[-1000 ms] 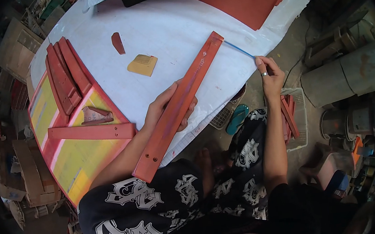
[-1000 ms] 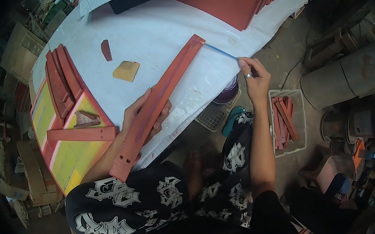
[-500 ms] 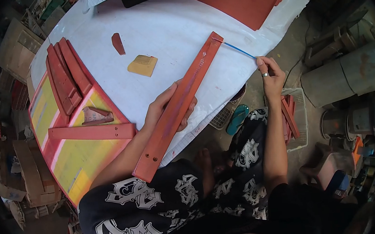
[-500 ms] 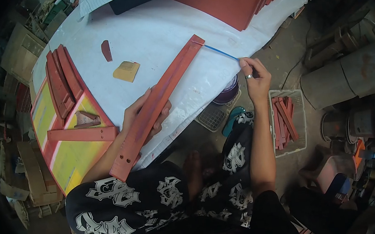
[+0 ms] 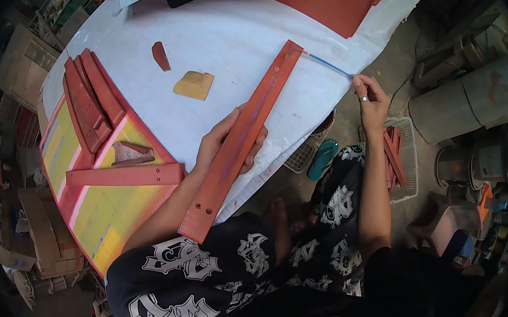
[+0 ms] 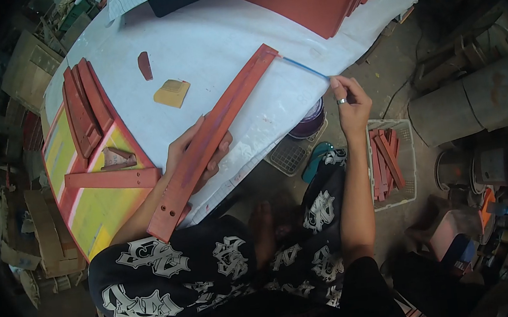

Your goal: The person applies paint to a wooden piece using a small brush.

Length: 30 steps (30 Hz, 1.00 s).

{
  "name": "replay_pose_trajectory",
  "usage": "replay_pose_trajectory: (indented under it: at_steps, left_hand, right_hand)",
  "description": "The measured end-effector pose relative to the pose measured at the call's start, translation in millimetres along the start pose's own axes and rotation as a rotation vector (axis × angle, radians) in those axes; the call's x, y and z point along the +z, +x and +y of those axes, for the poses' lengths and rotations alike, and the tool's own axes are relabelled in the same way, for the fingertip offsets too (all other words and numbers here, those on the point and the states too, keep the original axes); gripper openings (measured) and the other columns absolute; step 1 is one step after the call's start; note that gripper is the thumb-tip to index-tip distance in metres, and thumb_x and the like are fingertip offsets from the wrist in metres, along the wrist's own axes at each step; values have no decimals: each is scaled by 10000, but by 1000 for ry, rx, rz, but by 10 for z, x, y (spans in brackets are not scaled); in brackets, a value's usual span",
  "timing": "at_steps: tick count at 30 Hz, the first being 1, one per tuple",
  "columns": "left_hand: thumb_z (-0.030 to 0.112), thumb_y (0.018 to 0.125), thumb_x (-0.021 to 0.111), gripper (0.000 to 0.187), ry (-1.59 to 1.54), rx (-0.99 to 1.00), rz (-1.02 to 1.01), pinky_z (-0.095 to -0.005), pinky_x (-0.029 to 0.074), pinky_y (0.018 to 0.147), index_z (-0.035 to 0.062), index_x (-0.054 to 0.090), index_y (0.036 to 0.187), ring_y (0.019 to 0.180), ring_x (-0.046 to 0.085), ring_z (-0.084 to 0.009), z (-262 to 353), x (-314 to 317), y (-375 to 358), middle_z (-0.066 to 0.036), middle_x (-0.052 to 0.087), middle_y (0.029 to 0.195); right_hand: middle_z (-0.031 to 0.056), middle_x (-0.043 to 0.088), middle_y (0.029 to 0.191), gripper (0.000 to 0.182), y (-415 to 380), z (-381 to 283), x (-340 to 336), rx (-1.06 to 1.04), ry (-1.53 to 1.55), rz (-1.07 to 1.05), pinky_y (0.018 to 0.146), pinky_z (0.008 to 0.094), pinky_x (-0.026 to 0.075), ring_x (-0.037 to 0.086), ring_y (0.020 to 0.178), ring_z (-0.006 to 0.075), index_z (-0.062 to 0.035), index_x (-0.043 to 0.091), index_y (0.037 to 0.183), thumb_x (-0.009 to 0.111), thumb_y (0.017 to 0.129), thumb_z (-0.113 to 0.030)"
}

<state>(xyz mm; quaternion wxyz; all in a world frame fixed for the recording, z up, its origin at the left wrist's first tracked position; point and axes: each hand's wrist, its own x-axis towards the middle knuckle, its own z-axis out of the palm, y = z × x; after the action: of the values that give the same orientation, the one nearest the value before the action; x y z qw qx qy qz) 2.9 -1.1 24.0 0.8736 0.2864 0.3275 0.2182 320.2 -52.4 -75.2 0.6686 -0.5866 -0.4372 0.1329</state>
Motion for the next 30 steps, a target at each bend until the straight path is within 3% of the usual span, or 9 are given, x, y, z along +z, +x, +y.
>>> replay_pose_trajectory:
  at_steps: [4, 7, 12, 15, 22, 27, 30]
  left_hand:
    - [421, 1029, 284, 509, -21, -11, 42, -119, 407, 352, 25, 416, 1320, 465, 403, -40, 14, 51, -9, -54, 468, 802]
    - [432, 1014, 344, 480, -108, 17, -291, -147, 439, 404, 55, 456, 1289, 621, 515, -60, -34, -210, 69, -65, 519, 855]
    - [369, 1037, 293, 484, -288, 90, -434, -160, 445, 362, 6, 371, 1348, 592, 508, -94, -65, -238, 99, -106, 486, 908]
    - [309, 1050, 253, 480, -354, 131, -505, -166, 447, 349, -48, 302, 1368, 582, 497, -99, -81, -234, 94, -135, 453, 941]
    - [286, 1052, 250, 470, -421, 131, -597, -182, 457, 364, -52, 296, 1374, 582, 497, -116, -95, -321, 141, -145, 457, 928]
    - [332, 1046, 234, 480, -436, 99, -644, -192, 459, 398, 15, 320, 1397, 616, 531, -128, -111, -389, 194, -128, 488, 878]
    - [355, 1044, 223, 489, -435, 86, -687, -198, 469, 415, 43, 324, 1407, 639, 561, -136, -113, -412, 252, -126, 503, 879]
  right_hand:
    - [-10, 563, 761, 193, -2, 40, 1, 78, -3, 199, 640, 206, 393, 503, 695, 71, 24, 677, 1001, 654, 920, -150]
    - [-11, 548, 729, 219, -42, 71, -35, 123, 119, 328, 608, 215, 388, 478, 649, 67, 13, 669, 1031, 637, 934, -180]
    - [-23, 395, 642, 231, -133, 186, -103, 140, 440, 327, 573, 265, 351, 359, 575, 77, -11, 556, 1075, 533, 990, -224]
    - [-4, 418, 642, 229, -248, 125, -66, 145, 439, 344, 556, 255, 350, 380, 573, 84, -16, 529, 1086, 527, 993, -225]
    - [46, 491, 672, 218, -898, -154, 53, 99, 268, 191, 527, 236, 385, 479, 592, 110, -17, 492, 1076, 507, 1001, -221]
    - [58, 528, 717, 196, -1624, -781, 303, 98, 176, 25, 541, 242, 449, 532, 625, 123, -13, 486, 1063, 502, 999, -198]
    - [55, 553, 684, 137, -2103, -1027, 434, 104, 234, -115, 543, 236, 456, 560, 599, 126, 4, 506, 1037, 550, 957, -98]
